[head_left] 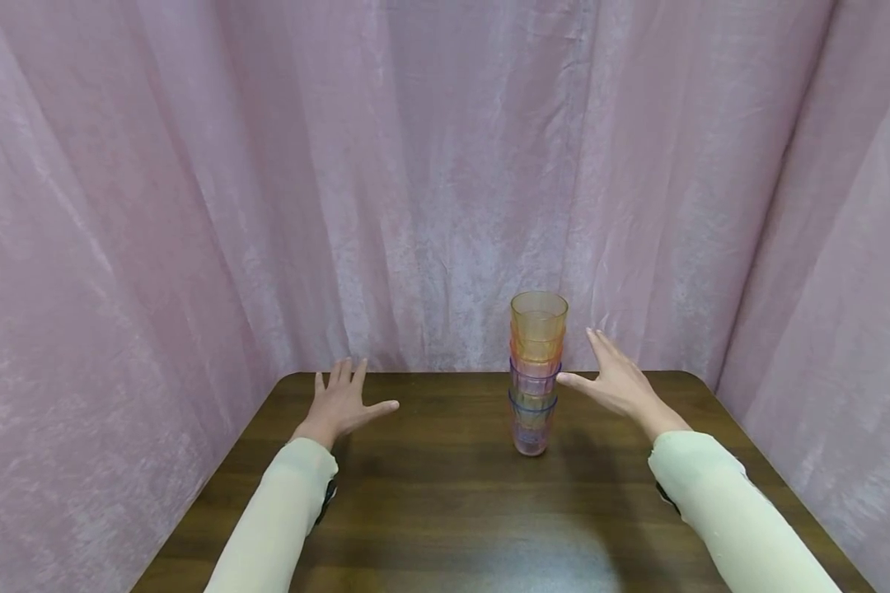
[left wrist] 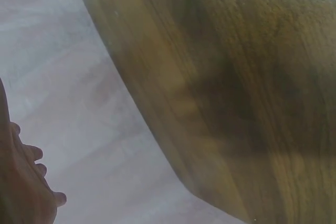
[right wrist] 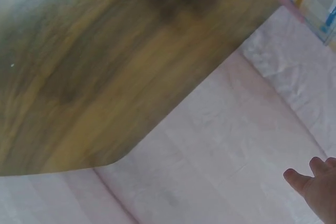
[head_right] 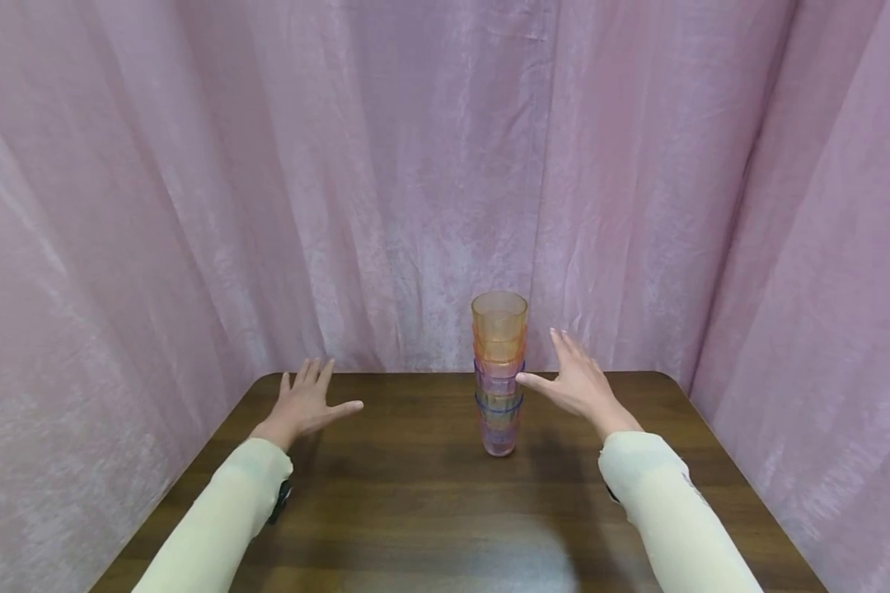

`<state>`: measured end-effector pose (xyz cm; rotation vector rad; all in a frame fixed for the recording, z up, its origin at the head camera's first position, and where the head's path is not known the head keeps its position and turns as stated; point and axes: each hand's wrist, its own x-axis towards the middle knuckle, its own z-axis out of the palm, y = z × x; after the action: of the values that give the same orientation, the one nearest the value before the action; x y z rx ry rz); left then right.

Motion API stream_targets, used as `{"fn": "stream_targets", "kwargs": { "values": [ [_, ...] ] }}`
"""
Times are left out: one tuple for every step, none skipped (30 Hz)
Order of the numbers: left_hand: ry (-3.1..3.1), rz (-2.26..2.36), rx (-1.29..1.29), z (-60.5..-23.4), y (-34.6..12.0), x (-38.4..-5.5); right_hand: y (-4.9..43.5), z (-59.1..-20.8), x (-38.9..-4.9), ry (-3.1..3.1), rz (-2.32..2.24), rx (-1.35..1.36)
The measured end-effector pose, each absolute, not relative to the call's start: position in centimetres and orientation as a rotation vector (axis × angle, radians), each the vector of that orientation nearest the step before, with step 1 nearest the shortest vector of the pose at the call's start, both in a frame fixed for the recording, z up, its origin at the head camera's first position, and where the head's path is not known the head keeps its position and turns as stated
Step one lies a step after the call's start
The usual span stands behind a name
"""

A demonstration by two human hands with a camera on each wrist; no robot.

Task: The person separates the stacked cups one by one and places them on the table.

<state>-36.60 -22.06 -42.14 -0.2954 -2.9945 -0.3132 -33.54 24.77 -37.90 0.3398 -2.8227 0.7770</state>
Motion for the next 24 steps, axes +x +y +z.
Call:
{"fn": "stream_targets", "kwargs": {
  "values": [
    [-2.993, -0.324, -0.298, -42.0, -21.9, -36.6, 24.6, -37.8, -33.6, -2.819, 0.792, 0.341],
    [-2.991, -0.33, -0.3, -41.9, -21.8, -36.6, 24.4, -37.8, -33.7, -2.815, 0.817, 0.343],
    [-2.991, -0.337, -0.303, -41.8, -21.7, -36.6, 24.3, -37.7, -33.8, -2.81, 0.844, 0.345],
    [-2.991, -0.342, -0.307, -41.7, -21.6, -36.7, 24.1, -37.7, -33.9, -2.803, 0.872, 0.346],
    [-2.99, -0.351, -0.311, -41.5, -21.4, -36.7, 23.9, -37.6, -34.0, -2.795, 0.898, 0.345],
    [-2.987, -0.36, -0.314, -41.4, -21.3, -36.7, 23.7, -37.6, -34.0, -2.792, 0.93, 0.338],
    [-2.984, -0.367, -0.317, -41.3, -21.1, -36.7, 23.5, -37.5, -34.1, -2.791, 0.954, 0.334],
    [-2.98, -0.374, -0.321, -41.2, -21.0, -36.8, 23.3, -37.4, -34.1, -2.789, 0.979, 0.333],
    [-2.976, -0.384, -0.325, -41.1, -20.8, -36.8, 23.2, -37.3, -34.1, -2.788, 0.996, 0.328],
    [-2.972, -0.396, -0.33, -40.9, -20.7, -36.9, 23.0, -37.2, -34.1, -2.787, 1.013, 0.324],
    [-2.97, -0.406, -0.332, -40.8, -20.5, -36.9, 22.8, -37.1, -34.1, -2.786, 1.03, 0.318],
    [-2.969, -0.414, -0.333, -40.6, -20.4, -36.9, 22.7, -37.0, -34.1, -2.784, 1.046, 0.314],
    [-2.967, -0.424, -0.335, -40.5, -20.2, -36.9, 22.5, -36.9, -34.1, -2.776, 1.058, 0.313],
    [-2.965, -0.439, -0.336, -40.4, -20.1, -37.0, 22.4, -36.8, -34.2, -2.772, 1.075, 0.312],
    [-2.965, -0.449, -0.336, -40.2, -19.9, -37.0, 22.3, -36.8, -34.2, -2.767, 1.094, 0.308],
    [-2.964, -0.46, -0.335, -40.1, -19.7, -37.1, 22.2, -36.7, -34.3, -2.762, 1.115, 0.307],
    [-2.963, -0.469, -0.334, -40.0, -19.5, -37.1, 22.1, -36.7, -34.3, -2.755, 1.133, 0.307],
    [-2.957, -0.482, -0.339, -39.9, -19.4, -37.2, 22.0, -36.6, -34.4, -2.746, 1.159, 0.309],
    [-2.951, -0.495, -0.344, -39.9, -19.2, -37.2, 21.9, -36.6, -34.4, -2.739, 1.181, 0.308],
    [-2.945, -0.505, -0.349, -39.8, -19.0, -37.3, 21.8, -36.5, -34.5, -2.733, 1.207, 0.309],
    [-2.943, -0.516, -0.35, -39.7, -18.8, -37.4, 21.8, -36.5, -34.6, -2.726, 1.225, 0.313],
    [-2.939, -0.524, -0.354, -39.7, -18.6, -37.5, 21.7, -36.5, -34.6, -2.716, 1.245, 0.318],
    [-2.936, -0.535, -0.357, -39.6, -18.4, -37.6, 21.7, -36.5, -34.7, -2.707, 1.264, 0.322],
    [-2.933, -0.546, -0.36, -39.5, -18.2, -37.6, 21.6, -36.5, -34.7, -2.701, 1.284, 0.323]
  ]
}}
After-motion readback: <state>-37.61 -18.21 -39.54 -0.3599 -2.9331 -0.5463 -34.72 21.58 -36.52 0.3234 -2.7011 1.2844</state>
